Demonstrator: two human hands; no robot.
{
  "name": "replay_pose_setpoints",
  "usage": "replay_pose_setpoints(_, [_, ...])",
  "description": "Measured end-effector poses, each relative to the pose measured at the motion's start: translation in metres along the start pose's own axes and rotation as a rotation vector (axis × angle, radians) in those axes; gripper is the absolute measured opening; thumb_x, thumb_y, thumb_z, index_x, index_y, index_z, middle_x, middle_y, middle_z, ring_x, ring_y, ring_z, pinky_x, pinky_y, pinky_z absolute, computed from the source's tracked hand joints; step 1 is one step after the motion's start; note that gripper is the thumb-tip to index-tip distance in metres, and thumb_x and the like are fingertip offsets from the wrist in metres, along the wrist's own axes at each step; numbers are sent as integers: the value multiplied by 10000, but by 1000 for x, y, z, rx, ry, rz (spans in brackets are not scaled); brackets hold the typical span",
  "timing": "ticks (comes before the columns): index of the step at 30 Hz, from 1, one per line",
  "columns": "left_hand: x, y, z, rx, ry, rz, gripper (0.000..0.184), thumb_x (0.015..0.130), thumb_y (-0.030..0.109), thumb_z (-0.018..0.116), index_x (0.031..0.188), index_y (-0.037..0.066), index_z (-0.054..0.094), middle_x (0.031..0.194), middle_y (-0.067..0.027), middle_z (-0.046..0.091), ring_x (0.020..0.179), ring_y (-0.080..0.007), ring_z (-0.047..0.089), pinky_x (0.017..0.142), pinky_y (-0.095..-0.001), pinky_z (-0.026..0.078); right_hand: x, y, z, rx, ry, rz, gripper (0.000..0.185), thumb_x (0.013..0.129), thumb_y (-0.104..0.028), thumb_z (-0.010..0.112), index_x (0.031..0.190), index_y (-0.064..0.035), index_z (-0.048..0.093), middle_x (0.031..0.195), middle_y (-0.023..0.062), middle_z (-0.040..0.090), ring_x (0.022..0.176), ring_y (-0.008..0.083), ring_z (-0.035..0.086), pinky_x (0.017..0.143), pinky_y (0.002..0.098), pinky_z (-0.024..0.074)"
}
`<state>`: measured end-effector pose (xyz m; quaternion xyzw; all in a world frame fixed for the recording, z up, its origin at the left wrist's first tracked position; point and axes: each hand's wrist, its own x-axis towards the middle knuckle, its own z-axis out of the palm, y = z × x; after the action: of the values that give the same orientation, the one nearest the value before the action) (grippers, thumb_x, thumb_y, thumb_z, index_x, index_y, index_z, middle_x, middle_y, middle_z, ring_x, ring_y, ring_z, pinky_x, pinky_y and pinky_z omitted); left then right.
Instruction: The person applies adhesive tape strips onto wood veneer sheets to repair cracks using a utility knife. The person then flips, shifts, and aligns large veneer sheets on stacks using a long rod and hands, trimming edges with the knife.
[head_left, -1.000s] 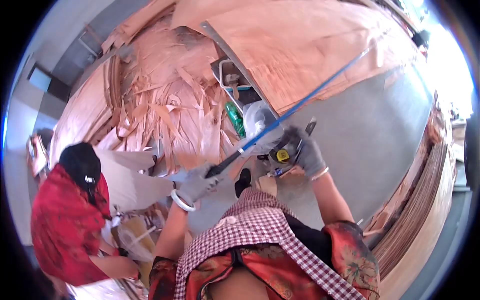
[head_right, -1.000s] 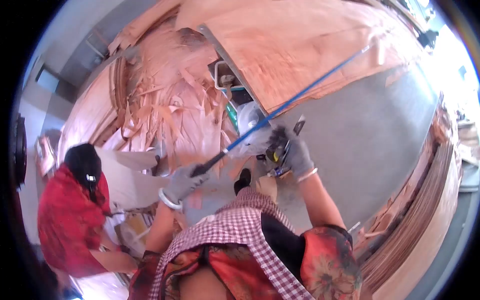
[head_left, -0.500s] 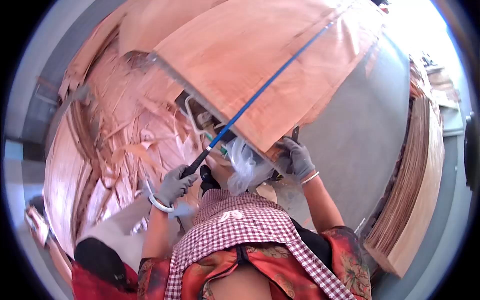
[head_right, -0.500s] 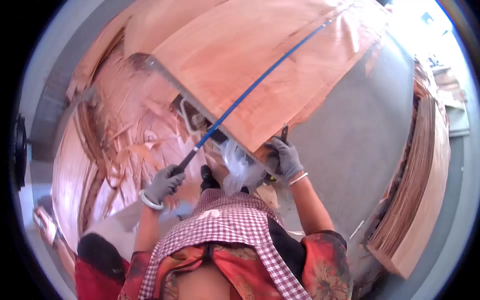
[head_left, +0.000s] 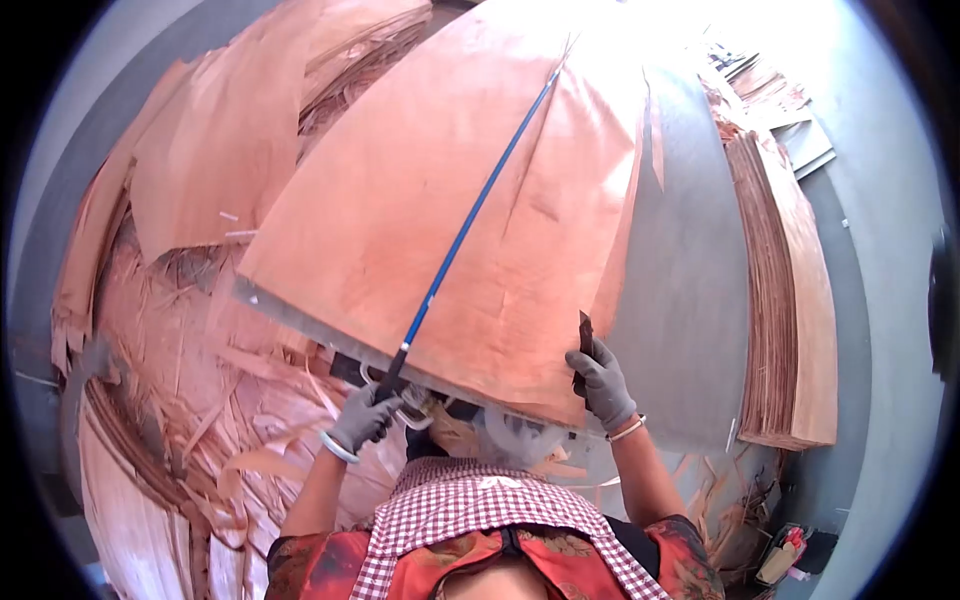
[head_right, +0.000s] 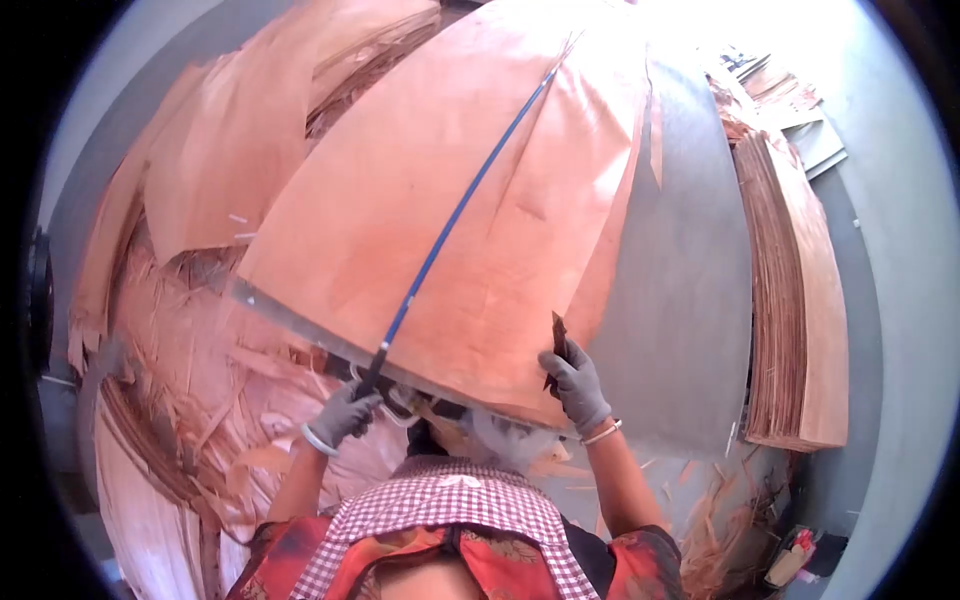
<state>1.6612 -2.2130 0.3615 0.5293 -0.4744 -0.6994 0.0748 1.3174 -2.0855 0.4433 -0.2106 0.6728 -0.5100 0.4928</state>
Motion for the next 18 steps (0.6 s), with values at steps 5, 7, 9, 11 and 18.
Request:
replay_pose_setpoints(5, [14, -17, -8, -12, -2, 83, 202, 836, 211, 639, 886, 52, 525, 568, -2, 491, 425, -82, 451, 369, -238, 368, 39, -85, 94, -56, -168, -156, 300, 838, -193, 591, 1082, -26, 534, 705, -36, 452, 542, 39, 426, 462, 194, 350])
replay_pose_setpoints(7, [13, -23, -7, -59, 55, 213, 174, 826, 187, 638, 878, 41, 559, 575, -1, 505, 449, -77, 465, 392, -243, 374, 71, -100, 128, -165, -314, -174, 304, 819, -174, 589, 1063, 0, 539, 711, -21, 457, 579, 56, 446, 483, 212, 371])
replay_pose_setpoints(9, [14, -30, -16, 72, 159, 298, 186, 788, 178, 655, 848, 15, 589, 590, -44, 552, 484, -127, 521, 447, -286, 407, 104, -113, 164, -323, -390, -113, 231, 802, -183, 600, 937, -3, 549, 694, 2, 482, 562, 89, 477, 488, 232, 391])
replay_pose_setpoints(11, [6, -31, -33, 281, 310, 495, 209, 773, 195, 664, 850, 15, 589, 606, -79, 572, 501, -183, 547, 476, -322, 426, 130, -117, 200, -386, -400, -157, 195, 791, -180, 602, 833, -5, 526, 669, 35, 513, 538, 137, 522, 470, 254, 400])
replay_pose_setpoints(18, [-22, -36, -100, 596, 643, 583, 163, 747, 140, 661, 839, 25, 592, 658, -131, 594, 584, -258, 595, 551, -365, 453, 156, -129, 271, -506, -551, -158, 186, 774, -191, 602, 827, -31, 523, 645, 31, 493, 528, 132, 475, 463, 292, 381])
